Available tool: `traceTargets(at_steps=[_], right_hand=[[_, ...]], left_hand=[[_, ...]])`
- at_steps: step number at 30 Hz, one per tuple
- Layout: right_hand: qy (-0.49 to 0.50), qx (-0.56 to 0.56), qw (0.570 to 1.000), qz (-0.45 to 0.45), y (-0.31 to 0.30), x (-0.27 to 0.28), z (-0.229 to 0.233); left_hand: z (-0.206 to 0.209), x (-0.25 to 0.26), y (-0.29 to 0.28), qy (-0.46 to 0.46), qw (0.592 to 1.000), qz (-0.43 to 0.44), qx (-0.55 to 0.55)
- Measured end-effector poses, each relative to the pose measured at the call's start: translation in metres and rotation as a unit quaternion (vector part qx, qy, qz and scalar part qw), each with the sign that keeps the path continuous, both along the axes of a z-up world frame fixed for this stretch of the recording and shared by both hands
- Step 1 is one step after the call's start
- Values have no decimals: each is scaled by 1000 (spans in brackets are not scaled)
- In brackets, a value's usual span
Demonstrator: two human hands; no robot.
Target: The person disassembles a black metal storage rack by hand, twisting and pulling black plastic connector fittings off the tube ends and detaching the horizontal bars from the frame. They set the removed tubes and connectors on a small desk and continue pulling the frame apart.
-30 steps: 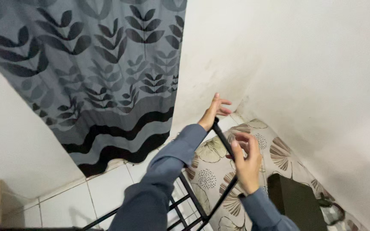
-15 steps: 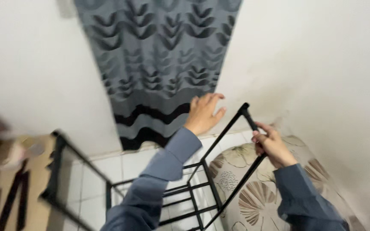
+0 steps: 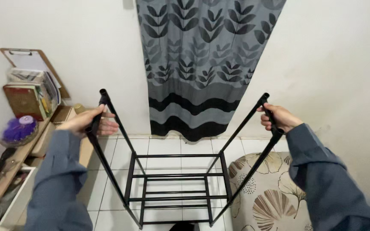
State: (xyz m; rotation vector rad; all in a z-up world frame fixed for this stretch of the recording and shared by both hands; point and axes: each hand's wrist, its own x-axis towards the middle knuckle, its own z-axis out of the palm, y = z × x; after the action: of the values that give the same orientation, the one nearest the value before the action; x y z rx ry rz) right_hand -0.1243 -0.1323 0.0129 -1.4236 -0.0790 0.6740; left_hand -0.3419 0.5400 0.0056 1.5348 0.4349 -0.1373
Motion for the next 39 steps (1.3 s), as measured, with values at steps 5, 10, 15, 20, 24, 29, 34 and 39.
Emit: traceTargets(at_steps=[5,10,15,20,24,29,34,39], right_hand=[[-148,-233,958,-76,7,15,-27],[-266,-507,817,-66,23,-4,-3],[-268,-595,753,-80,52,-34,26],[-123,-491,860,-58,57,-49,55],[-121,-381,915,-60,48,-33,61],[-133,-214,964,-82,61,-25,44],[-164,-176,963,-120,67,-26,19],[-218,-306,916,-141,52,-13,17]], left_hand=[[-33,32,-21,-10,981,-1,194],[-58,67,-15,-40,936,-3,349],[-48,68,-23,-17,610,-173,773],[-2,60,-32,201,729,-96,647],[30,67,-24,55,870,-45,488],[6,65,-43,-79,977,79,179],[-10,67,-48,-146,924,54,349],[3,65,-55,-159,910,50,379]])
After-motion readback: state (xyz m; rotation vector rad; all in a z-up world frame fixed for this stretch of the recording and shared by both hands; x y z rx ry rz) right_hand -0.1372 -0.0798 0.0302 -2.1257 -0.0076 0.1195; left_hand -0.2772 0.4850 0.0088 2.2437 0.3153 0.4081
